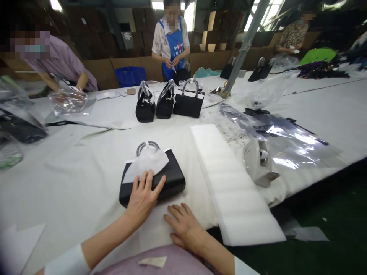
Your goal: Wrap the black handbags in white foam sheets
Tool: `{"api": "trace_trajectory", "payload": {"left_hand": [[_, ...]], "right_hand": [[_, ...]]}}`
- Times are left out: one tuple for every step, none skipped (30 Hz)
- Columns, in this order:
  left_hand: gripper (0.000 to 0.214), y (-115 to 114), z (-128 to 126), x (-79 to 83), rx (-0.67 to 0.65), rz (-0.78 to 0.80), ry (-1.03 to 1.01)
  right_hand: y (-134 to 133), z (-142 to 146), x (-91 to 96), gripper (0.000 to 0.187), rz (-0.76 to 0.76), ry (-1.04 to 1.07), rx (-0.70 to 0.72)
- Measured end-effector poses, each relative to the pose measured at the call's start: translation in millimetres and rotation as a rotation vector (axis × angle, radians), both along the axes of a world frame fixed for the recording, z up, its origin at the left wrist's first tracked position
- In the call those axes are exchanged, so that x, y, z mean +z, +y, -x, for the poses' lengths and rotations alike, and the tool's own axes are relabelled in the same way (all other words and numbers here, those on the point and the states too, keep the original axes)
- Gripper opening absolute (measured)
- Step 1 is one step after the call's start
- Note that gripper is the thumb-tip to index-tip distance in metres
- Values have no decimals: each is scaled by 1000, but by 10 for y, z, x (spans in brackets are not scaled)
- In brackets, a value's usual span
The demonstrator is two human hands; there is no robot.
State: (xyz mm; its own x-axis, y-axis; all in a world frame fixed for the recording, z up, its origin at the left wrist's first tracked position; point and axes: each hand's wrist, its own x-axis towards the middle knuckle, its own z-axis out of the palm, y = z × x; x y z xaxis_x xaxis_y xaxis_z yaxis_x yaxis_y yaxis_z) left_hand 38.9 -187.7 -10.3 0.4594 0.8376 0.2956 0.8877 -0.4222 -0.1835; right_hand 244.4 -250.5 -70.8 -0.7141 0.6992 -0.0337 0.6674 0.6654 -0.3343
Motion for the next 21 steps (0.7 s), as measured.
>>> {"api": "trace_trajectory", "payload": {"left_hand": [[75, -43, -31, -47, 8, -58, 22], [77, -76, -58, -94, 17, -110, 41], [80, -98, -81, -141, 26, -154, 54], [82, -111, -100, -185, 34, -188, 57], [84, -118, -116, -225, 40, -213, 49], [84, -119, -130, -259, 44, -232, 36], [84, -117, -142, -286, 45, -245, 23], [84, -112, -151, -304, 46, -256, 15], [83, -107, -157, -312, 48, -264, 15], [82, -101, -162, -313, 53, -270, 22], [81, -96, -166, -305, 61, -270, 31], [81, -92, -170, -293, 73, -264, 39], [82, -89, -175, -276, 85, -252, 40], [83, -87, -181, -260, 95, -235, 31], [84, -85, -189, -244, 101, -215, 13], [86, -83, -198, -232, 104, -197, -8], [87, -82, -210, -225, 106, -183, -25], [87, -82, -223, -225, 109, -180, -34], [87, -82, -237, -230, 115, -189, -32], [86, -83, -252, -243, 124, -209, -18], [84, -85, -267, -261, 137, -237, 0]], "right_hand": [[-14, 11, 21, 72, 47, -29, 18], [-36, 17, 37, 80, 73, -57, 41], [-67, 20, 42, 88, 79, -84, 69], [-107, 26, 34, 94, 67, -107, 93], [-152, 35, 14, 94, 42, -123, 110], [-199, 50, -15, 90, 7, -132, 115], [-242, 69, -48, 82, -29, -135, 109], [-278, 91, -78, 73, -63, -133, 98], [-304, 112, -101, 64, -93, -128, 83], [-318, 131, -111, 58, -119, -123, 66], [-319, 144, -106, 54, -137, -118, 55], [-309, 150, -87, 52, -146, -113, 49], [-290, 151, -55, 51, -147, -107, 52], [-264, 147, -14, 50, -139, -101, 63], [-236, 142, 31, 48, -125, -98, 80], [-209, 139, 73, 43, -109, -102, 96], [-186, 141, 108, 35, -99, -114, 103], [-168, 152, 130, 26, -102, -130, 94], [-156, 173, 136, 19, -122, -145, 73], [-150, 204, 126, 17, -154, -156, 49], [-146, 245, 100, 18, -195, -157, 28]]}}
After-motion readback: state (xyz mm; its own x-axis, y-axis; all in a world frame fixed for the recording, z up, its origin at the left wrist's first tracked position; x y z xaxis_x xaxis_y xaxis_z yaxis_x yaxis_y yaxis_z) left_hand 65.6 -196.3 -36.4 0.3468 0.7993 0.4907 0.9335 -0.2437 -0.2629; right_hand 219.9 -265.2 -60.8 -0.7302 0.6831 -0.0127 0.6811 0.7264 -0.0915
